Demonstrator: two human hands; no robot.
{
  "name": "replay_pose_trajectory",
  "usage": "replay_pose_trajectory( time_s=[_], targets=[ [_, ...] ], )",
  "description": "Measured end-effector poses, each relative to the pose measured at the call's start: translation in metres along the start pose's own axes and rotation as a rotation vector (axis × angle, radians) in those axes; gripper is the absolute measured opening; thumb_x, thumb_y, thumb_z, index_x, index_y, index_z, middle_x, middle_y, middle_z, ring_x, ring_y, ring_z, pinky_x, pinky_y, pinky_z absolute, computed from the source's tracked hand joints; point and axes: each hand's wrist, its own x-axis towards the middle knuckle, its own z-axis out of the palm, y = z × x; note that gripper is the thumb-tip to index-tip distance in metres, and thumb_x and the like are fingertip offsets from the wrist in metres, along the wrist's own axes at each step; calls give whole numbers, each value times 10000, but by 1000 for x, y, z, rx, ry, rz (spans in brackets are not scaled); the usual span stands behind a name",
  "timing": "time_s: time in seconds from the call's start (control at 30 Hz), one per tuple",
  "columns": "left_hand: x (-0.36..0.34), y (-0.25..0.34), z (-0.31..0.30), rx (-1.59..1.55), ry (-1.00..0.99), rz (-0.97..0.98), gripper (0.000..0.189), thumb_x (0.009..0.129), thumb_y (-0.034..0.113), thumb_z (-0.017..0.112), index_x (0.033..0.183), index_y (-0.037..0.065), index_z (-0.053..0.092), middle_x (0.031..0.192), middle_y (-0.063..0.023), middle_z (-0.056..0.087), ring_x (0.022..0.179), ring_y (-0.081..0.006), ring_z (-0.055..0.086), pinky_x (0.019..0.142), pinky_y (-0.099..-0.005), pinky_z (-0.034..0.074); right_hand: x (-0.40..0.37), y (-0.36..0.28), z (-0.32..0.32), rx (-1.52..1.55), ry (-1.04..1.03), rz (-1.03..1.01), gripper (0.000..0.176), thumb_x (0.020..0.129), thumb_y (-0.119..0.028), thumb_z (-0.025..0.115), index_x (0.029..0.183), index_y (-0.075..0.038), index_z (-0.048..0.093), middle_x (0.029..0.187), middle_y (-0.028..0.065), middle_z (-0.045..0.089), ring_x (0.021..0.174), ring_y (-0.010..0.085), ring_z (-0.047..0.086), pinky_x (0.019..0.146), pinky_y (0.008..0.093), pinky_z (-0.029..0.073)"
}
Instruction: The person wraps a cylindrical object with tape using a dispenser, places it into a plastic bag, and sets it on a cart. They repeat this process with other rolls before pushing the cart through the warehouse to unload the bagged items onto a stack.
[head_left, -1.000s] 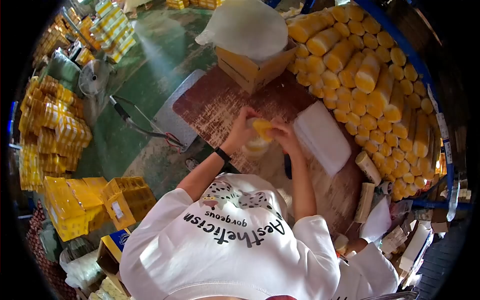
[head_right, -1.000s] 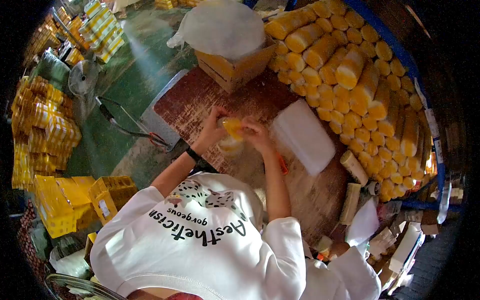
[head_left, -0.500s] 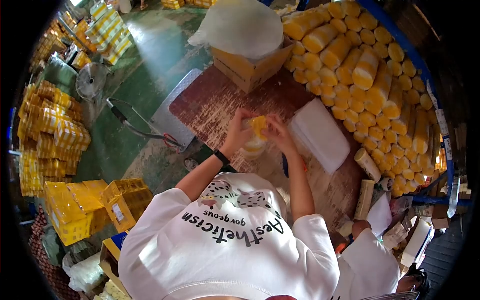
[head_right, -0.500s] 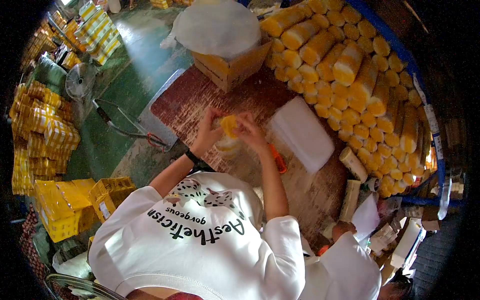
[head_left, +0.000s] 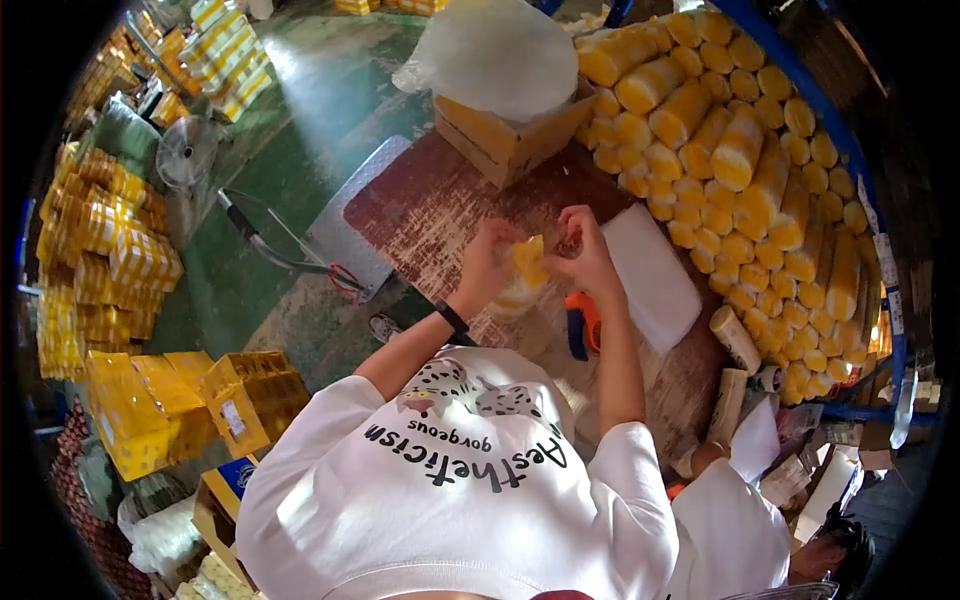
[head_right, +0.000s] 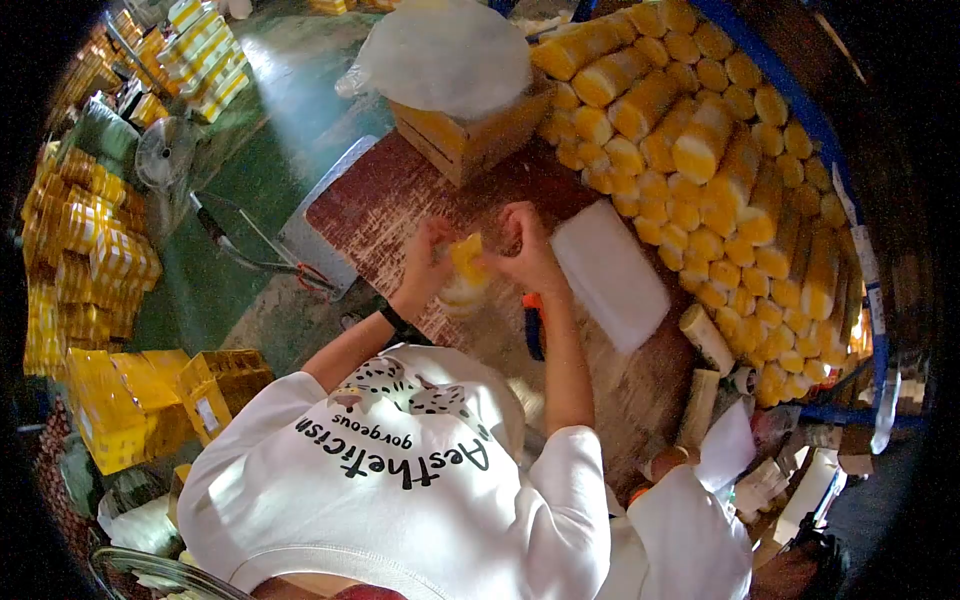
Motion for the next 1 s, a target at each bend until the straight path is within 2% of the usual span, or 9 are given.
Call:
replay_pose_trajectory(
  time_s=[0.07,0.17,0.27,0.37,0.47,0.57,0.67,0.77,1.0],
  targets=[
    [-3,-4,1,123,-16,36,388,707,-48,627,1060,17,482,940,-103,586,935,-234,590,801,-321,464,3,16,-7,192,-12,73,342,707,-239,788,875,-51,558,994,10,491,907,142,502,788,274,410],
    [-6,11,4,279,46,152,403,712,-18,647,1076,11,477,947,-121,578,918,-247,590,788,-327,465,16,20,-16,251,-257,101,274,768,-245,730,872,-37,585,924,19,527,873,140,523,776,276,416],
    [-7,19,5,192,2,67,394,728,0,650,1080,7,473,966,-133,566,908,-258,589,789,-331,465,29,2,-12,49,-420,151,158,808,-154,679,851,-21,605,897,11,520,843,109,502,718,252,402],
    [-7,9,6,186,1,82,388,736,7,649,1075,3,461,988,-140,557,914,-264,589,786,-333,465,39,-18,-17,-10,-544,140,148,792,-134,690,827,-5,624,901,18,535,838,116,517,713,259,408],
    [-7,15,5,118,42,101,385,734,22,657,1059,7,452,994,-150,555,922,-285,586,794,-344,463,44,-16,-15,-30,-547,-62,117,786,-114,688,814,-17,628,935,16,537,845,124,519,700,266,412],
    [-11,-10,-2,110,-78,-13,411,806,33,631,1136,36,385,1074,-127,516,1002,-253,544,839,-357,444,44,-3,-7,39,-521,-138,72,779,-74,680,820,-38,633,964,9,533,866,132,526,723,260,424],
    [-12,-13,-7,126,-122,92,449,799,3,616,1160,42,352,1102,-125,507,1006,-243,542,860,-355,440,39,13,5,321,-444,4,60,786,-63,679,825,-53,634,988,1,528,906,129,529,767,248,429],
    [-16,-17,-8,109,-108,109,424,815,33,592,1164,49,352,1131,-130,503,1025,-228,531,885,-347,429,39,24,16,322,-406,55,92,786,-112,699,824,-57,637,1012,17,553,963,155,540,828,301,436],
    [-13,-8,-17,-266,-180,-246,302,913,197,494,1170,58,415,1135,-87,519,1032,-185,509,890,-308,403,35,31,23,239,-364,-26,52,818,-78,666,825,-59,618,1000,13,532,940,123,530,779,270,450]
  ],
)
